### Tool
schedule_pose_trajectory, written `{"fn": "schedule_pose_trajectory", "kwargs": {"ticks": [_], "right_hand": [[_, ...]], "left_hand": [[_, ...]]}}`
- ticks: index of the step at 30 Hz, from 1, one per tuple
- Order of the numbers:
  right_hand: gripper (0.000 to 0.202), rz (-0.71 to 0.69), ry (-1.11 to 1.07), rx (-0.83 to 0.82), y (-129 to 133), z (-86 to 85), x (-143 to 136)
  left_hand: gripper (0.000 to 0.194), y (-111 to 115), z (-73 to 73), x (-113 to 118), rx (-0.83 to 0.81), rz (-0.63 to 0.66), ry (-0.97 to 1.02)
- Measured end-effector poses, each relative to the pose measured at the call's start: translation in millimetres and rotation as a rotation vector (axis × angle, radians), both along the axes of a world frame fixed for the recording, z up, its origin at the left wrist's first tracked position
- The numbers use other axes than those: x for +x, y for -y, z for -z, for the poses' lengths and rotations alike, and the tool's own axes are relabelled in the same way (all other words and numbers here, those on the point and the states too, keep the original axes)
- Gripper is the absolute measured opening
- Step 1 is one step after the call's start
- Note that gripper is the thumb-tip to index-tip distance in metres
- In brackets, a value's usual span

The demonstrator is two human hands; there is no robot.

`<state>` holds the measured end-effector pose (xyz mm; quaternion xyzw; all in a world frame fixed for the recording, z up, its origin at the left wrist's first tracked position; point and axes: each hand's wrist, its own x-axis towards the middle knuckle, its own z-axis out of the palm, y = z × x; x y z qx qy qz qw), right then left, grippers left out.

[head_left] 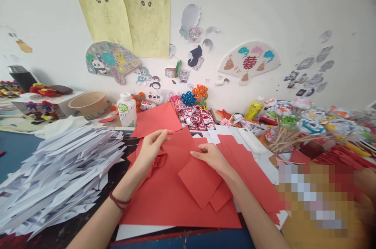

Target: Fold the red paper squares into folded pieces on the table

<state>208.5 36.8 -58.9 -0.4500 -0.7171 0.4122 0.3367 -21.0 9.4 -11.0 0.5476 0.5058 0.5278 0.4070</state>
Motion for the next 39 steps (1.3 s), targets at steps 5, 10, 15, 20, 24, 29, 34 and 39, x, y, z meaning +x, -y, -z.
{"fn": "schedule_pose_trajectory", "kwargs": {"ticks": [5,10,15,20,24,29,34,39], "right_hand": [[0.061,-0.012,0.151,0.049,0.6,0.5,-3.2],[0.053,-0.127,0.141,0.065,5.5,0.2,-10.5],[0.034,-0.247,-0.031,-0.073,7.9,-5.6,-7.7],[0.029,-0.186,-0.068,-0.087,6.5,-8.8,-1.6],[0.028,-0.209,-0.091,-0.076,8.0,-11.0,-2.8],[0.026,-0.234,-0.117,-0.082,12.8,-17.2,-4.7],[0.024,-0.243,-0.123,-0.08,14.2,-19.9,-5.1],[0.025,-0.269,-0.146,-0.1,14.2,-18.4,-5.0]], "left_hand": [[0.028,2.8,0.5,-2.5,0.338,-0.191,-0.533],[0.025,12.2,9.1,16.8,0.614,0.094,-1.036],[0.031,7.9,20.3,18.7,0.522,0.255,-1.122],[0.033,3.5,21.0,11.5,0.381,0.169,-1.074],[0.024,6.7,17.7,15.3,0.339,0.228,-0.91],[0.017,10.6,12.4,18.6,0.247,0.307,-0.706],[0.018,12.3,11.7,19.1,0.223,0.336,-0.62],[0.019,14.9,9.7,21.6,0.221,0.36,-0.642]]}}
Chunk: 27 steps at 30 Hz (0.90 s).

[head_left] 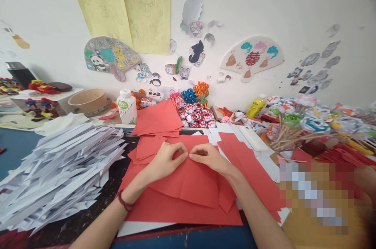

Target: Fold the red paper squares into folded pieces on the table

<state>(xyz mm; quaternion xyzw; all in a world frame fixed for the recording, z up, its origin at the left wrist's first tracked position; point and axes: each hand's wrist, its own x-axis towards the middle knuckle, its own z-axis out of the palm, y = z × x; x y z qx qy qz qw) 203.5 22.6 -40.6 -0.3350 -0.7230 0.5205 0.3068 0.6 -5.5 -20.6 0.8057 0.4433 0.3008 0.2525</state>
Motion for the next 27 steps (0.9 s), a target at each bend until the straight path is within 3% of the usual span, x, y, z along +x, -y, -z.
{"fn": "schedule_pose_trajectory", "kwargs": {"ticks": [16,23,27], "right_hand": [[0.018,0.032,-0.132,-0.04,5.3,-3.7,-3.0],[0.019,0.1,-0.038,0.126,3.4,-8.1,-0.3],[0.019,0.237,0.118,0.313,-1.5,-4.7,4.6]], "left_hand": [[0.019,10.7,-6.1,8.8,0.025,-0.028,0.13],[0.022,0.6,-2.7,2.3,0.029,-0.032,0.143],[0.02,-12.5,1.5,-15.1,0.012,-0.107,0.083]]}}
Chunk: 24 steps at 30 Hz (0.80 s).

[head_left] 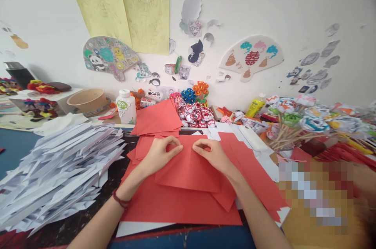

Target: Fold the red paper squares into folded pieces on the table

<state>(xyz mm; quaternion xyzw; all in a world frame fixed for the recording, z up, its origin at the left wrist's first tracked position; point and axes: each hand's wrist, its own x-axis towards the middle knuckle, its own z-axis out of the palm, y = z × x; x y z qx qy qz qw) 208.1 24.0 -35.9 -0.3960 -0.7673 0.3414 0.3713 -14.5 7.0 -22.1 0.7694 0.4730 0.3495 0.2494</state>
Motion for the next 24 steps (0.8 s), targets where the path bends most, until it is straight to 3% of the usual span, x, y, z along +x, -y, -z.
{"fn": "schedule_pose_trajectory", "kwargs": {"ticks": [5,7,9,14,24], "right_hand": [[0.012,0.329,0.295,0.392,-12.0,13.4,2.6],[0.007,0.429,0.397,0.471,-15.6,20.8,0.8],[0.011,0.468,0.491,0.456,-18.5,29.2,-2.1],[0.03,0.402,0.707,0.214,-26.9,47.2,-7.3],[0.03,0.432,0.783,0.203,-29.7,48.5,-8.4]], "left_hand": [[0.023,-14.9,11.9,-14.7,-0.029,-0.189,-0.145],[0.023,-17.7,18.4,-12.8,-0.029,-0.252,-0.186],[0.02,-18.8,24.0,-8.5,-0.023,-0.297,-0.229],[0.024,-19.1,29.6,-2.0,-0.012,-0.328,-0.334],[0.034,-14.2,17.3,-6.5,-0.084,-0.306,-0.275]]}}
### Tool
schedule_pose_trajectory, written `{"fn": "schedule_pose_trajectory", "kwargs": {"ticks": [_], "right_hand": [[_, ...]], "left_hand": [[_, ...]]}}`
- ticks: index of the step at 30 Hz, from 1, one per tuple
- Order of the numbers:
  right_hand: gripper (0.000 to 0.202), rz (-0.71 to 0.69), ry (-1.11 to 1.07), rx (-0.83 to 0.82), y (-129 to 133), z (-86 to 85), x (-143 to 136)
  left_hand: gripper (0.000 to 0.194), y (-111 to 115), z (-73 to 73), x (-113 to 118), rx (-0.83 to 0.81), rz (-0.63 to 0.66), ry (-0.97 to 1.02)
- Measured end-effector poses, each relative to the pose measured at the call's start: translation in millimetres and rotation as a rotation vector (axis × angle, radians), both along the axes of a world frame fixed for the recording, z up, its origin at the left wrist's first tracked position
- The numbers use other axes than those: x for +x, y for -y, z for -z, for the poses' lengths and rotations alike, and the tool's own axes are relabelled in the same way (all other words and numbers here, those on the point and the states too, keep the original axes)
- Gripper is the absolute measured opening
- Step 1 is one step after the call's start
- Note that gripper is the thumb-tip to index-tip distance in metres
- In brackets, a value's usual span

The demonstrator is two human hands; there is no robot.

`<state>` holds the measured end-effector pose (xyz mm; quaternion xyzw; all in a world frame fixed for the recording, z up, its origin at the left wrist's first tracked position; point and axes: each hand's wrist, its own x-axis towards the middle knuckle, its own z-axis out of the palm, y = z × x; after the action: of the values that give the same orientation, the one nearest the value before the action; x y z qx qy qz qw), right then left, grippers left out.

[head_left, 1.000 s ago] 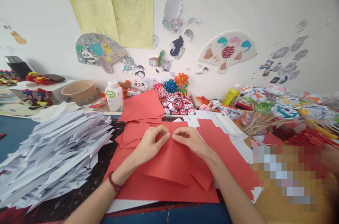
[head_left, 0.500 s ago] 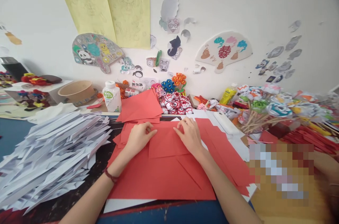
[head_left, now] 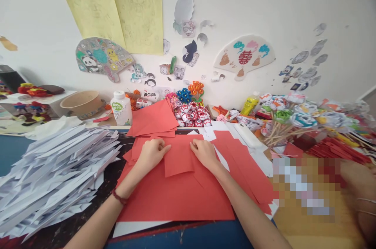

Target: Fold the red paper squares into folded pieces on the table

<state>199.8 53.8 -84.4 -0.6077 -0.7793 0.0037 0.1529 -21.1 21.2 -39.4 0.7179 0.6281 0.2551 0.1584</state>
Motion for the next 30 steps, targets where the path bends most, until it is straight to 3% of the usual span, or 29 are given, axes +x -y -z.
{"fn": "schedule_pose_trajectory", "kwargs": {"ticks": [7,21,30], "right_hand": [[0.029,-0.002,0.024,0.017,1.0,2.1,-1.2],[0.028,0.001,-0.003,-0.005,-0.2,3.0,-0.3],[0.034,-0.004,-0.117,-0.023,1.2,-1.9,1.9]], "left_hand": [[0.043,24.0,-3.7,0.8,-0.291,0.12,0.122],[0.038,35.0,2.8,0.0,-0.315,0.1,0.135],[0.038,43.1,-12.1,-9.5,-0.225,0.082,0.065]]}}
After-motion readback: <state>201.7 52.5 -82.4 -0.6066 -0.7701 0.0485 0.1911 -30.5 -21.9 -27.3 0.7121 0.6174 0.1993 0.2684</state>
